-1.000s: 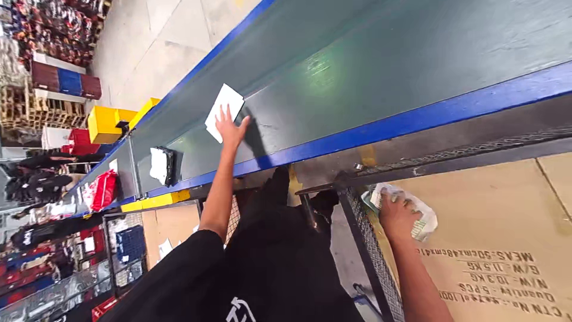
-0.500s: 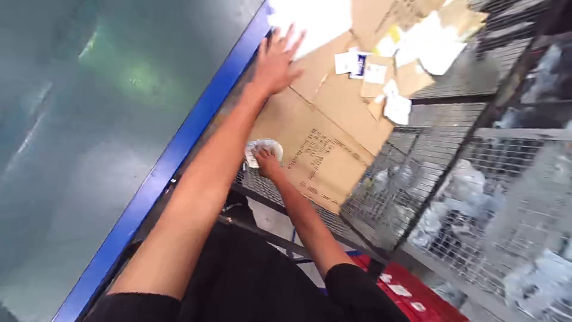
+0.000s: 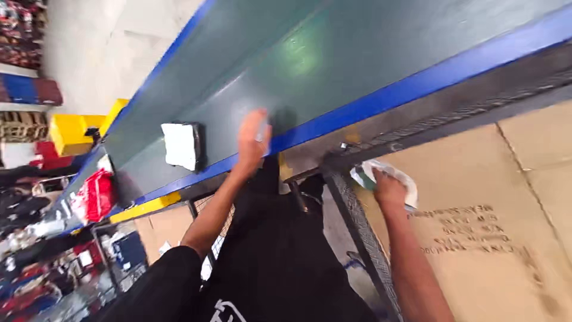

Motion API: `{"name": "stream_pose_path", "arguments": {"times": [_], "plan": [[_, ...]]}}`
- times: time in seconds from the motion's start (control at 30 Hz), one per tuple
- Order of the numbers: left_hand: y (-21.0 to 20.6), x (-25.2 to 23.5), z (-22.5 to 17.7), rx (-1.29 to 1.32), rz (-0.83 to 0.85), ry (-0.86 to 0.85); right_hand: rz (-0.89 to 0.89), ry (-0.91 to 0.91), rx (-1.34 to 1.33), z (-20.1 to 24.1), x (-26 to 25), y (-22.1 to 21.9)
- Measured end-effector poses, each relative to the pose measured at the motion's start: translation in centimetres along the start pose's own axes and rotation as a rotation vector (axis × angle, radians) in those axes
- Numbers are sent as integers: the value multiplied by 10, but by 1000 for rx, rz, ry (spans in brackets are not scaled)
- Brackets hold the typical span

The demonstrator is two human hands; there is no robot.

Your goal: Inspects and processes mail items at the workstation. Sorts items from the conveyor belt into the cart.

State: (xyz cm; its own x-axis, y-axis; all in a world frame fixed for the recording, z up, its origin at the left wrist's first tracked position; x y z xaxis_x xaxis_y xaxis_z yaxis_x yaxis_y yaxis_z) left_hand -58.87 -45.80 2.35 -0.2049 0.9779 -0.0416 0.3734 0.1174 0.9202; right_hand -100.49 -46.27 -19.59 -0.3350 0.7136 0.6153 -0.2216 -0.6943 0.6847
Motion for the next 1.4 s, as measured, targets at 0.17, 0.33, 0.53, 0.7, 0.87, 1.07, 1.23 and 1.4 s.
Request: {"name": "stream_pose_path", "arguments": {"times": [0.17, 0.33, 0.53, 0.7, 0.87, 1.07, 1.23, 1.4], "plan": [[107, 36, 200, -225, 13, 796, 94, 23, -81, -9, -4, 9], [90, 54, 236, 142, 253, 995, -144, 48, -76, -26, 39, -4], [79, 38, 234, 252, 283, 1012, -466, -274, -88, -51, 70, -15], [54, -2, 218, 317, 361, 885, -287, -12, 12, -57, 36, -3], [26, -45, 137, 684, 346, 683, -131, 238, 40, -53, 1, 7], [-37, -122, -69, 990, 542, 285, -166, 116, -53, -64, 5, 8], [-143, -146, -301, 1235, 928, -60, -216, 19, -86, -66, 8, 5], [-210, -54, -336, 496, 1016, -428, -290, -37, -154, -81, 6, 13]]}}
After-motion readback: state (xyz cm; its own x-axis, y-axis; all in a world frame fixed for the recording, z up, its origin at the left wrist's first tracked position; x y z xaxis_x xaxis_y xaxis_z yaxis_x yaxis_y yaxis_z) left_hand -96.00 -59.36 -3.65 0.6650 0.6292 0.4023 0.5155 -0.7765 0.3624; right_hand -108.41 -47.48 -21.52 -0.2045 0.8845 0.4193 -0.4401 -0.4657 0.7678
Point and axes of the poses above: each hand's wrist, its own x-axis away from the middle knuckle, its own y-axis out of the back of the hand, z = x × y, the point moved 4 cm from there along -x, towards the middle knuckle, and after that the axes turned 7 degrees about z, right-handed, at the moved point
